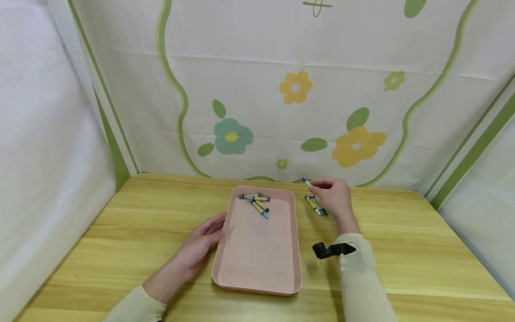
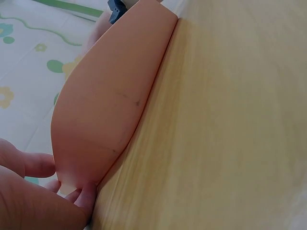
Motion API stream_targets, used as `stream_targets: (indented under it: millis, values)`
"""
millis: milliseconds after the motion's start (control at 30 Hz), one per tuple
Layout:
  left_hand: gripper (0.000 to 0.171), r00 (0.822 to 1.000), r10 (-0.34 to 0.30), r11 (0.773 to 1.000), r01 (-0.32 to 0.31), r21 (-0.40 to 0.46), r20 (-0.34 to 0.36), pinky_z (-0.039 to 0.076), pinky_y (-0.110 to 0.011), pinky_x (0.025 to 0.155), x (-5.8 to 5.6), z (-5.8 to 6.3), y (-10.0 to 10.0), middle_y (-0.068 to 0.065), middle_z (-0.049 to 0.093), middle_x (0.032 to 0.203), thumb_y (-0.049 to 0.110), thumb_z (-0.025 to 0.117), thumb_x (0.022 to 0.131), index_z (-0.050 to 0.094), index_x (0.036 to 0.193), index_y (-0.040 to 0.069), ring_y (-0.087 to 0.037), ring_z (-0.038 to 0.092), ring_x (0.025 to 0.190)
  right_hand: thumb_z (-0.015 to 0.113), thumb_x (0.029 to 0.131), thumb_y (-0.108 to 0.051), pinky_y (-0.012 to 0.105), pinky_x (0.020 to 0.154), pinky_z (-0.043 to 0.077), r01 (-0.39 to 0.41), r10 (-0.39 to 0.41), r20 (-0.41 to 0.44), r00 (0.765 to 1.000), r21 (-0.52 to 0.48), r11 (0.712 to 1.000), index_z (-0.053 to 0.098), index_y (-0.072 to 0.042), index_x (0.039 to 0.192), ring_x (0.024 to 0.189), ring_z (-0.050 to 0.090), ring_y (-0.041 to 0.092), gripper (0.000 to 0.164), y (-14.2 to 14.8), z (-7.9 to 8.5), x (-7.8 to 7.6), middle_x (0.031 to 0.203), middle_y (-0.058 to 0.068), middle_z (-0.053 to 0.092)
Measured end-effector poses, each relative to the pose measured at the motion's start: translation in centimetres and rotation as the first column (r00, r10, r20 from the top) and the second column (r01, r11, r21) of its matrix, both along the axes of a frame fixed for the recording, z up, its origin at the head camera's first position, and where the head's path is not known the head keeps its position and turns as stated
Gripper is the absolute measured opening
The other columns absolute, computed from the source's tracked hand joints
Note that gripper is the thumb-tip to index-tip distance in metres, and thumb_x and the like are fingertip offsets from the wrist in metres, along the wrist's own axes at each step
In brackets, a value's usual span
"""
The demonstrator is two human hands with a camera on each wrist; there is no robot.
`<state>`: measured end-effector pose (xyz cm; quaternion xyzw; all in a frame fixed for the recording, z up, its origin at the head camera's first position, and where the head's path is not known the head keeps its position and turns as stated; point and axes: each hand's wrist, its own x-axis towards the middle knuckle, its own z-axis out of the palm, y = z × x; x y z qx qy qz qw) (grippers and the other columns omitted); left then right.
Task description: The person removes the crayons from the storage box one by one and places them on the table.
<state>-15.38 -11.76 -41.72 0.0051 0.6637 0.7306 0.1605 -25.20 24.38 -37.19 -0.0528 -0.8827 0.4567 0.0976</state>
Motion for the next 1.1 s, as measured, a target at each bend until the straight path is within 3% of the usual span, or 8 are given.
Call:
stream_targets:
  millis: [167,433,667,1100]
  values:
    - [0.058,1.000,0.004,1.000,-0.004,-0.010,0.002,0.034,-0.047,0.126,0.1,0.1,-0.1,-0.017,0.037,0.172,0.008,0.053,0.108,0.038,0.164,0.011,-0.033,0.038,0.157,0.078,0.096,-0.024,0.022,0.081,0.055,0.034,-0.034,0.019,0.999,-0.010,0.999,0.081,-0.009,0.119,0.109,0.073,0.027,0.028,1.3,-0.4,0.0,0.118,0.016,0.080]
    - [0.058,1.000,0.006,1.000,-0.006,-0.016,0.001,0.037,-0.042,0.124,0.1,0.0,-0.2,-0.017,0.037,0.172,0.008,0.052,0.108,0.038,0.164,0.012,-0.032,0.039,0.156,0.081,0.093,-0.024,0.019,0.082,0.052,0.114,-0.114,0.028,0.993,-0.002,0.993,0.082,-0.009,0.116,0.095,0.069,0.008,0.027,3.0,-1.3,-0.1,0.111,0.008,0.082]
    - [0.059,1.000,0.016,1.000,-0.016,-0.022,0.005,0.038,-0.041,0.123,0.1,-0.1,-0.3,-0.016,0.038,0.171,0.007,0.053,0.107,0.039,0.164,0.012,-0.032,0.040,0.156,0.080,0.093,-0.022,0.028,0.090,0.051,0.144,-0.144,0.035,0.989,0.004,0.990,0.083,-0.008,0.114,0.114,0.070,0.028,0.026,3.3,-2.0,0.0,0.114,0.013,0.082]
    - [0.058,1.000,-0.005,1.000,0.005,-0.022,0.004,0.034,-0.046,0.126,0.1,0.0,-0.1,-0.017,0.036,0.172,0.009,0.052,0.108,0.038,0.164,0.011,-0.033,0.038,0.157,0.077,0.096,-0.024,0.039,0.097,0.051,0.133,-0.135,0.112,0.984,0.028,0.991,0.082,-0.006,0.115,0.123,0.066,0.034,0.026,3.7,-3.6,0.2,0.122,0.018,0.078]
